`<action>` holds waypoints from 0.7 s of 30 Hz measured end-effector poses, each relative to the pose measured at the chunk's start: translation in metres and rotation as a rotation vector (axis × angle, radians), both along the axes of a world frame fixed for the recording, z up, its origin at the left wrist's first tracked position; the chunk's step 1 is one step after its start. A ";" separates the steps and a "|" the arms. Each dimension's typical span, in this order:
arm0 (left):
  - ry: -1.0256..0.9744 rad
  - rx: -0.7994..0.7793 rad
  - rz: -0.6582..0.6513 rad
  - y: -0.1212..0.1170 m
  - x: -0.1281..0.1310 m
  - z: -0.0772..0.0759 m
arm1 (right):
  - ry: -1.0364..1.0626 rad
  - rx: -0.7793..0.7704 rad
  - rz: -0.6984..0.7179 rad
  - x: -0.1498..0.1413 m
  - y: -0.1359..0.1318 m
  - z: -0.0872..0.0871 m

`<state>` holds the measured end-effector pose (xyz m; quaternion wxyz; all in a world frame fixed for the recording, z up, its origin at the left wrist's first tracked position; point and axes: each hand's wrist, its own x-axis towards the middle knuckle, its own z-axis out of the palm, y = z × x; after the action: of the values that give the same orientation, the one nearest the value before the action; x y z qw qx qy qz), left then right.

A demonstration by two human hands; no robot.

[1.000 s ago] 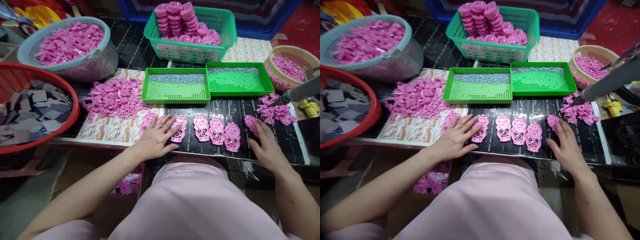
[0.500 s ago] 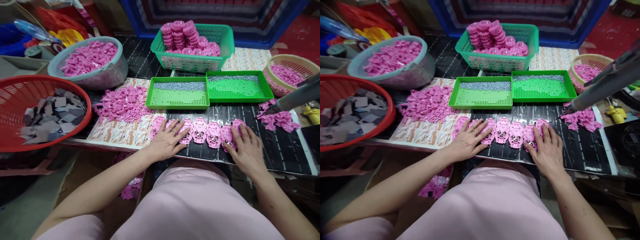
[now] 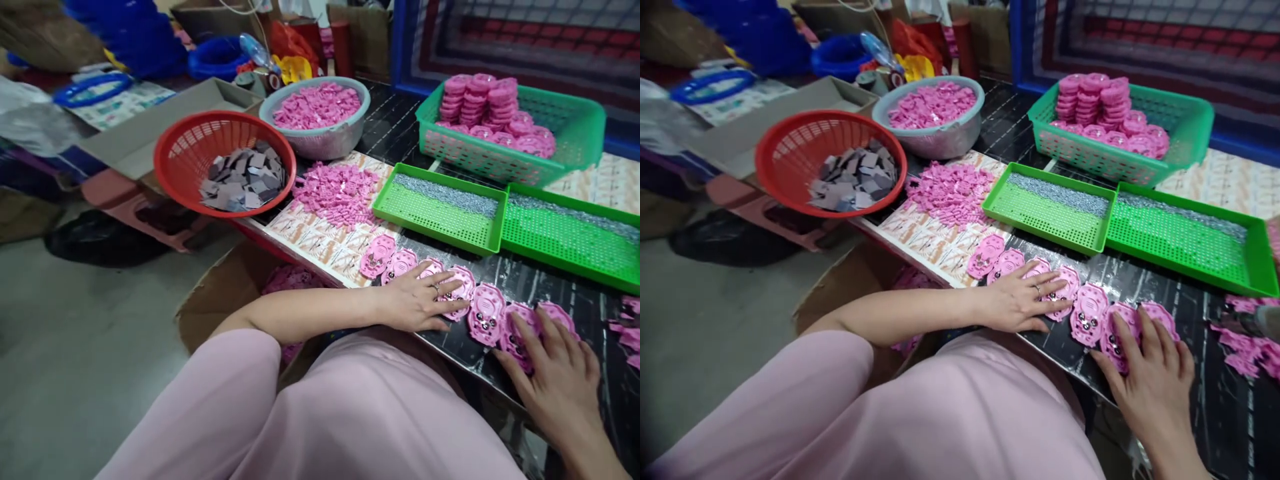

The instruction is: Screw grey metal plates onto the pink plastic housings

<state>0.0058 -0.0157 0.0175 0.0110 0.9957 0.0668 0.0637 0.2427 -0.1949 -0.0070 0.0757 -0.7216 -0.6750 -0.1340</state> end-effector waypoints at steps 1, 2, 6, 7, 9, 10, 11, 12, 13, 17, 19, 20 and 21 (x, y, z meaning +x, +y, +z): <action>-0.008 0.002 0.004 0.003 -0.002 0.004 | 0.022 0.014 0.024 0.002 0.002 0.005; -0.023 0.006 0.018 0.008 -0.004 0.009 | 0.052 0.036 0.053 0.003 0.007 0.011; -0.111 0.060 0.189 0.050 -0.007 0.027 | 0.090 0.147 0.229 0.016 0.043 0.040; -0.111 0.075 0.227 0.064 -0.005 0.030 | 0.060 0.164 0.261 0.022 0.057 0.044; -0.077 0.072 0.262 0.088 0.000 0.030 | -0.027 0.164 0.267 0.035 0.085 0.047; -0.050 0.063 0.261 0.098 0.003 0.029 | -0.071 0.150 0.239 0.042 0.098 0.045; -0.031 0.062 0.253 0.107 0.005 0.028 | -0.109 0.130 0.197 0.050 0.111 0.041; -0.017 0.063 0.242 0.114 0.007 0.025 | -0.129 0.106 0.163 0.058 0.122 0.036; -0.007 0.065 0.232 0.120 0.009 0.023 | -0.126 0.101 0.132 0.066 0.132 0.031; 0.008 0.074 0.245 0.137 0.005 0.017 | 0.048 0.158 0.155 0.082 0.155 0.017; 0.007 0.074 0.250 0.143 -0.001 0.017 | 0.112 0.177 0.175 0.078 0.158 0.018; 0.006 0.075 0.248 0.145 -0.004 0.018 | 0.125 0.174 0.174 0.073 0.158 0.019; 0.004 0.076 0.247 0.147 -0.007 0.018 | 0.130 0.166 0.164 0.067 0.159 0.020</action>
<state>-0.0008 0.1315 0.0354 -0.0349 0.9797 0.1864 0.0651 0.3098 -0.0363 0.0131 0.1892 -0.6626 -0.7119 -0.1356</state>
